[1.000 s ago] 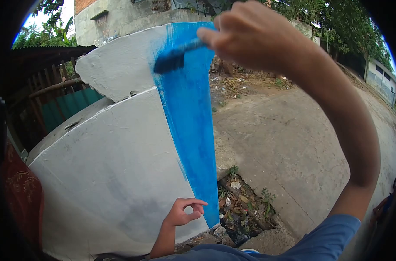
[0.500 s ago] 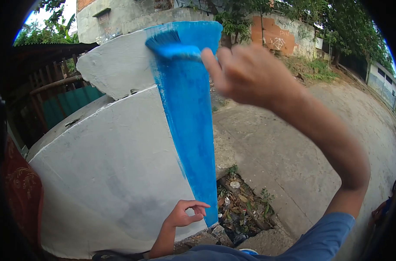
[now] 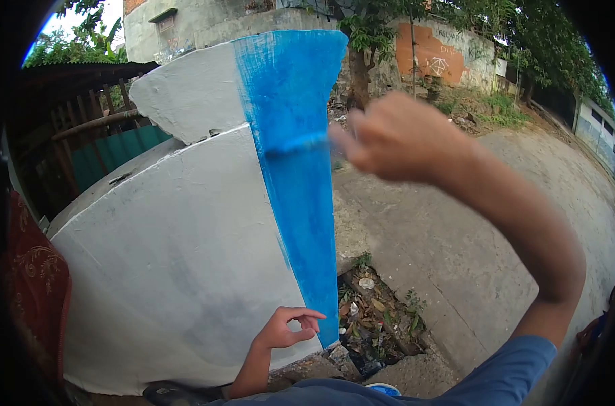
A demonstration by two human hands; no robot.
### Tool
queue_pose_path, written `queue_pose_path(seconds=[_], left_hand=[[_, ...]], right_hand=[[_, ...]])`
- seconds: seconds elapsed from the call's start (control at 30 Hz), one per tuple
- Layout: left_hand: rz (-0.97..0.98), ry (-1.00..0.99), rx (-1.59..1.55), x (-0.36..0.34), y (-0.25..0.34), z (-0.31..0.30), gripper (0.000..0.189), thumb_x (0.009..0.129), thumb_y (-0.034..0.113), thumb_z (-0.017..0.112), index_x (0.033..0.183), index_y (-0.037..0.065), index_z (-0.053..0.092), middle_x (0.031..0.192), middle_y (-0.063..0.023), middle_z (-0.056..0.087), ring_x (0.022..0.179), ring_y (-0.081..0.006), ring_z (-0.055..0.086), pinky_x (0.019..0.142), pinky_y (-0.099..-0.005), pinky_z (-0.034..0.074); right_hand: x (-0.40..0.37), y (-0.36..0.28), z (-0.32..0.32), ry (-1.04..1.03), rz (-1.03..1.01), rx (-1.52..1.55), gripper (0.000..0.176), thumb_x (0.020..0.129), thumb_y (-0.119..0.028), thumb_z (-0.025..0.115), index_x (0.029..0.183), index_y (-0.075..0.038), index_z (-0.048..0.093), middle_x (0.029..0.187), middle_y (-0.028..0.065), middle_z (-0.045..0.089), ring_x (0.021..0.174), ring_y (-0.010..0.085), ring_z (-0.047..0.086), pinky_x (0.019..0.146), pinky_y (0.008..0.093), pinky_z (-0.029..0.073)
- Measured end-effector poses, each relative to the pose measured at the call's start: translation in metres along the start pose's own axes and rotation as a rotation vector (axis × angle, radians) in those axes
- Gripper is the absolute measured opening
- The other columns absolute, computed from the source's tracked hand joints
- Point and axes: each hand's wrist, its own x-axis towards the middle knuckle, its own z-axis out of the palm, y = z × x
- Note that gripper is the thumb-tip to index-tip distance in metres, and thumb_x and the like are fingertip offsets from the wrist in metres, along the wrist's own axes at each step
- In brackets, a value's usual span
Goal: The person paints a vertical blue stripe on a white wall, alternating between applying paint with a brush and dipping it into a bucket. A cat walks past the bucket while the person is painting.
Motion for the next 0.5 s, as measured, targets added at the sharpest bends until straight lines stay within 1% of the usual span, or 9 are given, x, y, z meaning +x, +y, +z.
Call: queue_pose_path(seconds=[0.07,0.13,0.17,0.23,0.27,0.3,0.37,0.43,0.5], left_hand=[[0.001,0.002,0.004,-0.003,0.0,0.0,0.031,0.081,0.009,0.073,0.111,0.004,0.068,0.085,-0.0045,0.07,0.075,-0.0107,0.063,0.072,-0.0258,0.051],[0.045,0.029,0.027,-0.008,-0.002,0.0,0.031,0.084,0.013,0.073,0.113,0.004,0.067,0.084,-0.003,0.07,0.076,-0.0079,0.063,0.07,-0.0239,0.05],[0.049,0.034,0.029,-0.009,-0.002,-0.002,0.031,0.084,0.013,0.073,0.113,0.004,0.067,0.084,-0.003,0.07,0.076,-0.0079,0.063,0.07,-0.0239,0.05],[0.017,0.06,-0.027,-0.014,-0.003,-0.002,0.03,0.085,0.012,0.073,0.113,0.003,0.067,0.084,-0.003,0.07,0.075,-0.0078,0.063,0.071,-0.0239,0.05],[0.015,0.064,-0.034,-0.015,-0.005,0.0,0.03,0.085,0.012,0.073,0.113,0.003,0.067,0.084,-0.003,0.07,0.075,-0.0078,0.063,0.071,-0.0239,0.05],[0.016,0.059,-0.028,-0.014,-0.006,0.0,0.03,0.085,0.013,0.073,0.113,0.003,0.067,0.084,-0.0033,0.07,0.076,-0.0079,0.063,0.071,-0.0241,0.05],[0.014,0.055,-0.023,-0.014,-0.006,0.003,0.031,0.085,0.013,0.073,0.113,0.003,0.067,0.084,-0.0035,0.07,0.076,-0.0081,0.063,0.071,-0.0243,0.05],[0.01,0.039,-0.016,-0.013,-0.005,0.006,0.031,0.084,0.014,0.073,0.113,0.003,0.067,0.085,-0.0038,0.071,0.076,-0.0084,0.063,0.071,-0.0248,0.051],[0.021,0.037,-0.002,-0.013,-0.004,0.007,0.031,0.084,0.014,0.073,0.113,0.003,0.067,0.085,-0.0039,0.071,0.076,-0.0085,0.063,0.071,-0.0248,0.051]], right_hand=[[0.011,0.023,0.003,-0.078,0.066,-0.038,0.016,0.092,-0.008,0.053,0.095,0.002,0.065,0.051,0.0,0.047,0.039,0.0109,0.047,0.032,0.0273,0.034],[0.02,0.046,-0.001,0.092,0.06,-0.155,0.02,0.097,-0.012,0.051,0.095,0.002,0.066,0.051,-0.0016,0.047,0.038,0.0079,0.045,0.031,0.0254,0.03],[0.024,0.054,-0.003,0.097,0.057,-0.158,0.02,0.097,-0.012,0.051,0.095,0.002,0.066,0.051,-0.0016,0.047,0.038,0.0079,0.045,0.031,0.0254,0.03],[0.024,0.062,-0.008,0.249,0.065,-0.331,0.019,0.096,-0.013,0.054,0.095,0.002,0.067,0.05,-0.0019,0.047,0.039,0.0071,0.046,0.031,0.0247,0.03],[0.023,0.061,-0.011,0.18,0.178,-0.347,0.013,0.088,-0.013,0.065,0.098,-0.005,0.066,0.058,0.0033,0.054,0.046,0.0106,0.048,0.037,0.027,0.039],[0.023,0.064,-0.015,0.179,0.174,-0.344,0.013,0.088,-0.013,0.065,0.098,-0.005,0.066,0.058,0.0033,0.054,0.046,0.0106,0.048,0.037,0.027,0.039],[0.024,0.071,-0.024,0.34,0.096,-0.435,0.018,0.087,-0.013,0.067,0.102,-0.004,0.066,0.06,0.0031,0.057,0.049,0.0102,0.052,0.04,0.0276,0.044],[0.02,0.064,-0.036,0.301,0.123,-0.474,0.023,0.086,-0.014,0.068,0.106,-0.004,0.066,0.061,0.0029,0.058,0.052,0.0095,0.055,0.041,0.0267,0.046],[0.021,0.047,-0.06,0.253,0.199,-0.459,0.012,0.091,-0.016,0.06,0.088,-0.004,0.062,0.054,0.0004,0.045,0.044,0.011,0.048,0.031,0.0296,0.039]])
